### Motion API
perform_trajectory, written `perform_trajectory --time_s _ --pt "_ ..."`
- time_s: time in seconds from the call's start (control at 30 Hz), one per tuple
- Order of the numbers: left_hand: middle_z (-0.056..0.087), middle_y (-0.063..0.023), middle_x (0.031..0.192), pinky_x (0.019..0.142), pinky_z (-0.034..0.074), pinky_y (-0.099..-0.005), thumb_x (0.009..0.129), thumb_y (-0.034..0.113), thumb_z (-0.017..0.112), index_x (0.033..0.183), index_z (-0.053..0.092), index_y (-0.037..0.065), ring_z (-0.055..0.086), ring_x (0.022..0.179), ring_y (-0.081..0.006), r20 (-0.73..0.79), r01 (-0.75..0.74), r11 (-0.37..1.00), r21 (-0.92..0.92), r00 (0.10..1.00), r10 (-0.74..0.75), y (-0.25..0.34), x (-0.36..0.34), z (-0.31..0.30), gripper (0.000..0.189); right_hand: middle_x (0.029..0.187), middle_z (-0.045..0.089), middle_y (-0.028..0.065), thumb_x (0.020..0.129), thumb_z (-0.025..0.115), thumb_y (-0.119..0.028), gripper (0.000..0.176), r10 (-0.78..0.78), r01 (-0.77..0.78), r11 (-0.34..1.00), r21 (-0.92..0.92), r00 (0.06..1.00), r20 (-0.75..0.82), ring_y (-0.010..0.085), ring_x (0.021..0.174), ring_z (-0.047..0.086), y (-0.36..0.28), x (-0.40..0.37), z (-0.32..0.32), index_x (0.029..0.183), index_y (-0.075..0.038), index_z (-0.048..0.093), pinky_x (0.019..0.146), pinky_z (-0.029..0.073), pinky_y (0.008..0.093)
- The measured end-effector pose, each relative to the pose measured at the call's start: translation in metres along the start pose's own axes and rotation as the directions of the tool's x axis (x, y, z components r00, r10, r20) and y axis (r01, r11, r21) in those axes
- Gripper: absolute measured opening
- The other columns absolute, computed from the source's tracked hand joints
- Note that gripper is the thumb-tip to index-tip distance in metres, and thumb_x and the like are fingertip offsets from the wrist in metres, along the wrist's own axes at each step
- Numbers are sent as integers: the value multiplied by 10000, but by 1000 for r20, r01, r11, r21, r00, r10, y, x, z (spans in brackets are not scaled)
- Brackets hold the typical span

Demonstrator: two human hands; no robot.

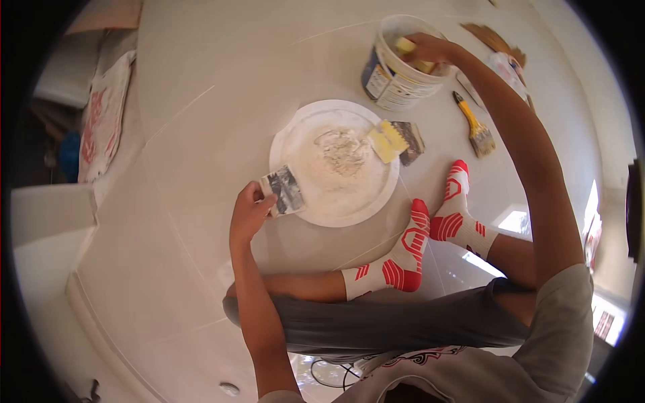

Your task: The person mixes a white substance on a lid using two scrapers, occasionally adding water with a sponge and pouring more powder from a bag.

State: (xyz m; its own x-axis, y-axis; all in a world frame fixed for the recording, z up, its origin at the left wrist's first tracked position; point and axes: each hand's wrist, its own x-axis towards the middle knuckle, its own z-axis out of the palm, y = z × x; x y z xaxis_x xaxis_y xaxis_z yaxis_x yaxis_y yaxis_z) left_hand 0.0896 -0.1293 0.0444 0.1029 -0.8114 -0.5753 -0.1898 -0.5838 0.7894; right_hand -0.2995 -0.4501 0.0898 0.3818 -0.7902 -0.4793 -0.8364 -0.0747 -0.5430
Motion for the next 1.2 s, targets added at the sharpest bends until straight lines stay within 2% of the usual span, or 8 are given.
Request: perform_trajectory --time_s 0.07,0.17,0.37,0.43,0.5,0.7,0.9,1.2 --pt "607 -99 790 532 495 -264 791 92 610 879 512 -21 588 656 -131 -10 15 999 -38 1000 -15 -1 0 0 173 999 590 85 804 647 -262 430 180 -174 964 203 984 -13 216 791 633 -34 -30 -2 1181 -104 511 586 574 350" --pt "611 -111 817 541 509 -273 773 102 607 884 519 -32 600 676 -147 30 -24 999 -24 999 25 -2 0 0 195 1001 581 72 825 633 -309 424 172 -169 905 392 985 27 188 793 622 -22 -28 -10 1177 -115 498 588 558 330" --pt "614 -117 846 585 542 -300 730 134 599 921 540 -39 618 714 -168 45 -52 998 -31 998 53 -3 4 7 265 1015 576 83 884 566 -272 327 103 -84 823 562 995 -2 145 754 592 -65 -71 -22 1154 -97 509 561 515 256" --pt "595 -76 818 557 507 -271 786 101 587 911 522 -16 577 672 -116 49 -93 995 -21 994 94 -5 3 8 183 1058 566 107 886 558 -270 348 40 -47 804 593 999 26 160 748 588 -74 -81 -28 1174 -86 489 571 513 255" --pt "605 -93 811 572 518 -286 748 122 594 909 538 -22 601 668 -150 32 -93 995 -22 995 94 -5 3 6 223 1072 577 115 886 551 -280 364 -79 24 760 650 995 56 163 744 591 -88 -94 -30 1177 -72 489 589 510 262" --pt "593 -94 802 549 513 -276 772 107 602 905 519 -21 594 674 -146 27 -110 993 34 994 109 -3 3 5 203 1044 612 128 886 430 -538 539 -164 -89 750 655 935 314 181 709 607 -120 -116 21 1158 -78 498 540 502 293" --pt "620 -105 760 592 498 -304 684 164 610 870 561 -7 620 603 -183 -8 -105 994 23 994 105 -11 8 7 258 914 585 76 897 542 -276 249 -80 -106 912 397 901 426 146 695 596 -135 -101 115 1050 -80 562 555 498 271" --pt "599 -96 745 561 506 -291 717 140 610 858 538 -13 600 608 -164 -18 -108 994 20 994 108 -6 3 6 221 788 555 18 860 535 -169 183 -128 96 992 86 837 532 104 628 546 -150 -104 164 997 -56 579 548 462 245"
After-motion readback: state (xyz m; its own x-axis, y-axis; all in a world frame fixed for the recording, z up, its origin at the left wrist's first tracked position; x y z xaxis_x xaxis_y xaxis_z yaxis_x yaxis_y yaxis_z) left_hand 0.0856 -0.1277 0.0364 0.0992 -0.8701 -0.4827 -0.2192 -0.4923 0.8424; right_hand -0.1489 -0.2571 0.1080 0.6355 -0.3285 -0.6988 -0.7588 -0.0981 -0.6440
